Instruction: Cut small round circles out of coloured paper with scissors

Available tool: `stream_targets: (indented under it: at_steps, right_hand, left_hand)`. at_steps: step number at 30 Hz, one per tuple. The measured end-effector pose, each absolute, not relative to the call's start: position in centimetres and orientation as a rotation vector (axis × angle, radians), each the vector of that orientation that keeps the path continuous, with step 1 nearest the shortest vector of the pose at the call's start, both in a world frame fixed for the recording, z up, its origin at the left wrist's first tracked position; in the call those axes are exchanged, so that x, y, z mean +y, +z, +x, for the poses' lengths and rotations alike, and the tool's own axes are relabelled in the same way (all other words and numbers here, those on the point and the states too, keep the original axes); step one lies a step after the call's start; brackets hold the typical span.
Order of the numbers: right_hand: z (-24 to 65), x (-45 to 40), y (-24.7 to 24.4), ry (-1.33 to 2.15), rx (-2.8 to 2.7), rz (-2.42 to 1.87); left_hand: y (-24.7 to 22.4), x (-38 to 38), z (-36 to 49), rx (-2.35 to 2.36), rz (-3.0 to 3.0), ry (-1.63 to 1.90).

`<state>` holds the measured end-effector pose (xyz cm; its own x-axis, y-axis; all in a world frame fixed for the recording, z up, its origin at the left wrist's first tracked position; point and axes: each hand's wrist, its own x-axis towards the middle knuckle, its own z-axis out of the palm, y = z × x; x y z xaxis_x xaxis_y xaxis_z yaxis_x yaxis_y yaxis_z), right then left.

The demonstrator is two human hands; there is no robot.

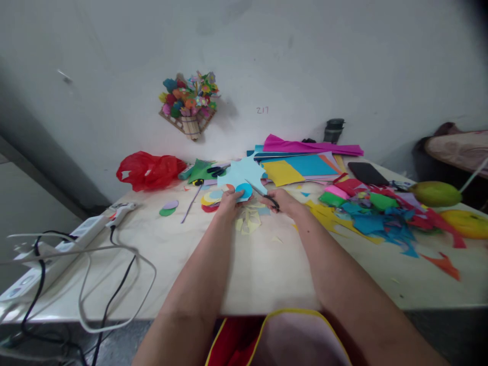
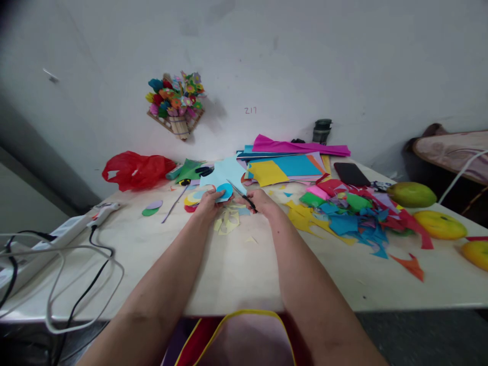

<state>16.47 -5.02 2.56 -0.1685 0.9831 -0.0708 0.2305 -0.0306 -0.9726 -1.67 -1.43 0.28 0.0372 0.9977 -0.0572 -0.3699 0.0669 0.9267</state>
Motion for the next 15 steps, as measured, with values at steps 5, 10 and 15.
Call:
stream_targets:
  at_steps: [5,10,15]
  right_hand:
    - [16.55,-4.87,2.27,1.294,-1.442,-1.294]
    - [16.49,-5.09,2.51,1.289,-1.457,-1.267]
    - [16.44,-4.97,2.55,1.305,-1.429,-1.28]
  left_hand:
    - [0.41,-1.65,-1.77,0.954,0.923,1.266]
    - [0.36,-1.7,-1.83,0.927,0.962,1.248]
    - [0.09,-1.57,-1.76,0.9,0.978,1.246]
